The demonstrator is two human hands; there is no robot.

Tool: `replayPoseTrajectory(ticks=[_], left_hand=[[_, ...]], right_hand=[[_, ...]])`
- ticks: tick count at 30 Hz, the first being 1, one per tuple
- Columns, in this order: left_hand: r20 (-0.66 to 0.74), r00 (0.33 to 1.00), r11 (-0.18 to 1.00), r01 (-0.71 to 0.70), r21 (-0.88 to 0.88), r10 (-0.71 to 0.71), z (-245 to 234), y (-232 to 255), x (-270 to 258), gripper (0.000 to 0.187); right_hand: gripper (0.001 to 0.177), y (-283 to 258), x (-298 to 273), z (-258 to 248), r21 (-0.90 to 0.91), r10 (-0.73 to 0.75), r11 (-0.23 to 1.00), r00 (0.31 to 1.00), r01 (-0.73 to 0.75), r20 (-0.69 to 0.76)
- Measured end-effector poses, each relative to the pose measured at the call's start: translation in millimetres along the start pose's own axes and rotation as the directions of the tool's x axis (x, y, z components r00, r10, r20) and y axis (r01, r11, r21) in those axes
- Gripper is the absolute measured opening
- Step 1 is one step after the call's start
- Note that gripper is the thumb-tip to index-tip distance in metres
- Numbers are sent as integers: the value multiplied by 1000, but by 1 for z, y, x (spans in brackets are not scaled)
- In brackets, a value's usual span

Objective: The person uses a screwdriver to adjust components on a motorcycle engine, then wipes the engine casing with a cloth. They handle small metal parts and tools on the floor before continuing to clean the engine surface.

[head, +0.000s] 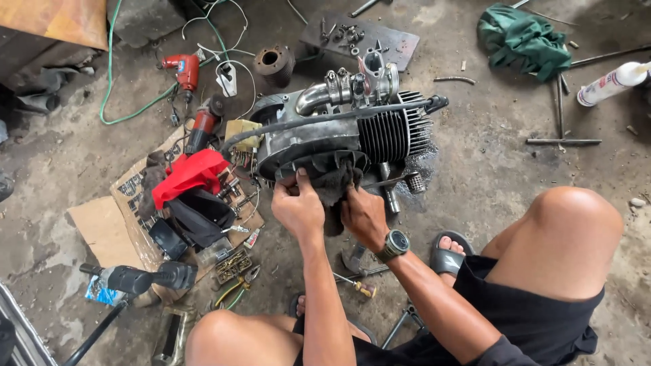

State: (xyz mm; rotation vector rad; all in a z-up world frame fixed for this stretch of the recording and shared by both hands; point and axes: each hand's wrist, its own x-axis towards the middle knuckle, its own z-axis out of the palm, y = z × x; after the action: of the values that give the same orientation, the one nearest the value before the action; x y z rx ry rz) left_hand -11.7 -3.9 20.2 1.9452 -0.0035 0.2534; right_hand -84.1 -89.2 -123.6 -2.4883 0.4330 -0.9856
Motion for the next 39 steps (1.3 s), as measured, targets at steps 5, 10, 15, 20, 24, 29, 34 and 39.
replayPoseTrajectory(ticks=[5, 10, 15, 20, 24, 29, 34, 39], left_hand=[[2, 1000, 1000, 4, 28, -4, -4, -6, -1, 21], [-26, 997, 998, 67, -5, -67, 2, -14, 7, 20], [-58, 982, 982, 178, -65, -182, 1, -23, 10, 23], [-85, 964, 962, 238, -131, -250, 2, -39, 16, 26], [-52, 948, 937, 299, -184, -313, -5, -43, 15, 28], [-73, 965, 966, 244, -84, -250, -5, -45, 12, 31], [-115, 993, 1000, 25, 17, -22, -8, -8, -20, 32], [-56, 995, 990, -75, 117, 82, -8, 3, -30, 33]], right_hand=[[13, 9, -9, 5, 177, 57, 982, 998, -63, 39], [13, -11, 18, 6, 220, 29, 975, 999, -23, -24], [23, -34, 28, -8, 183, 29, 983, 999, -26, -14], [28, -42, 34, -3, 70, -52, 996, 998, 50, 19], [37, -57, 39, -47, 69, -68, 995, 998, 68, 5], [49, -18, -9, -36, -15, -58, 998, 998, 57, -30], [54, -8, 3, -24, 22, -9, 1000, 997, 11, -79], [32, -8, 0, 19, 166, 65, 984, 998, -67, 14]])
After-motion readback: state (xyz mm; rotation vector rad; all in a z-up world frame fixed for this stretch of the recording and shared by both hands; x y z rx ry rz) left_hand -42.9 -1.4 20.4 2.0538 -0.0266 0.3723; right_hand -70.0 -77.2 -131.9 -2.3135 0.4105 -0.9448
